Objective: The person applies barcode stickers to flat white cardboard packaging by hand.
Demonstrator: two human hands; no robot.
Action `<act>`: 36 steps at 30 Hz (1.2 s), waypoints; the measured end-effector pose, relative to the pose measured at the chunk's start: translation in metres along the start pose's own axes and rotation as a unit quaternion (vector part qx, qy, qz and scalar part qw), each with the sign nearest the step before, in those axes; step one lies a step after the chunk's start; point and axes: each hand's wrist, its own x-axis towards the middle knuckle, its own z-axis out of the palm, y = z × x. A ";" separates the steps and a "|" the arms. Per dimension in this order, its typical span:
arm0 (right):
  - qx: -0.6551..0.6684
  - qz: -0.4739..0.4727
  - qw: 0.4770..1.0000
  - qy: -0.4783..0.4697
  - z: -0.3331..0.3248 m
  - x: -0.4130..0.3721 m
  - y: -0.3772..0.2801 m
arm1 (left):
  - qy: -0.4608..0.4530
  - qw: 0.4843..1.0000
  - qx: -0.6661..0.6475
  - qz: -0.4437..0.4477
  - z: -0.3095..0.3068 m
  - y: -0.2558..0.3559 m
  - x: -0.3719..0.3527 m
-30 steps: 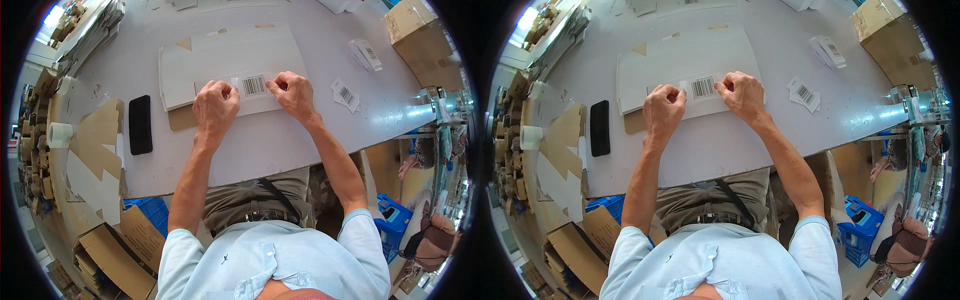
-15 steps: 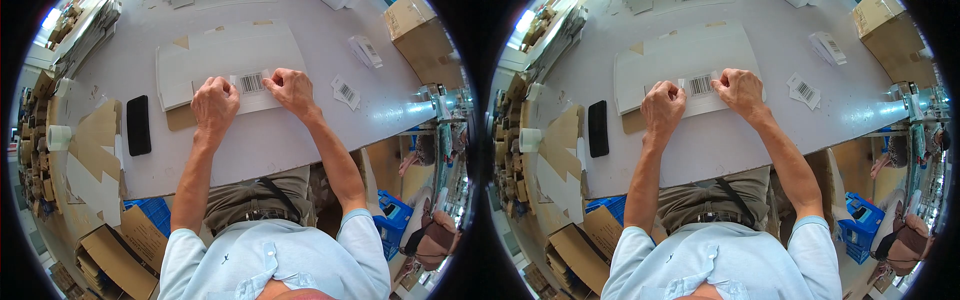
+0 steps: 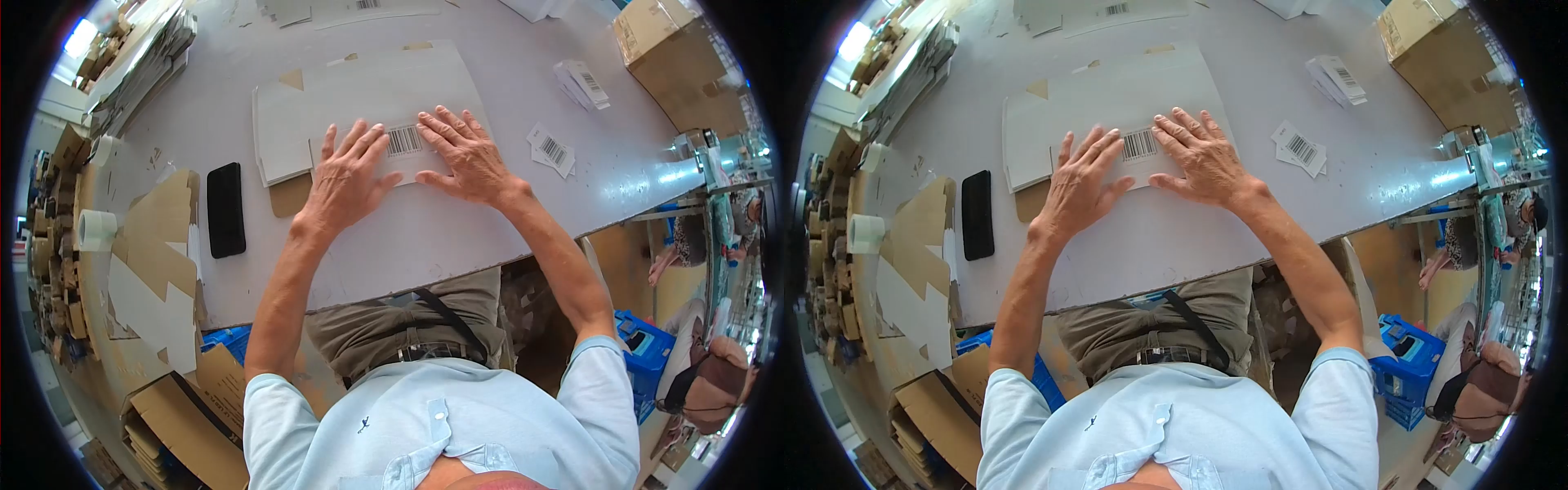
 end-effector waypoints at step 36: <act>0.036 0.044 0.984 -0.167 -0.032 0.196 0.099 | -0.062 0.976 -0.208 -0.030 -0.017 -0.037 -0.041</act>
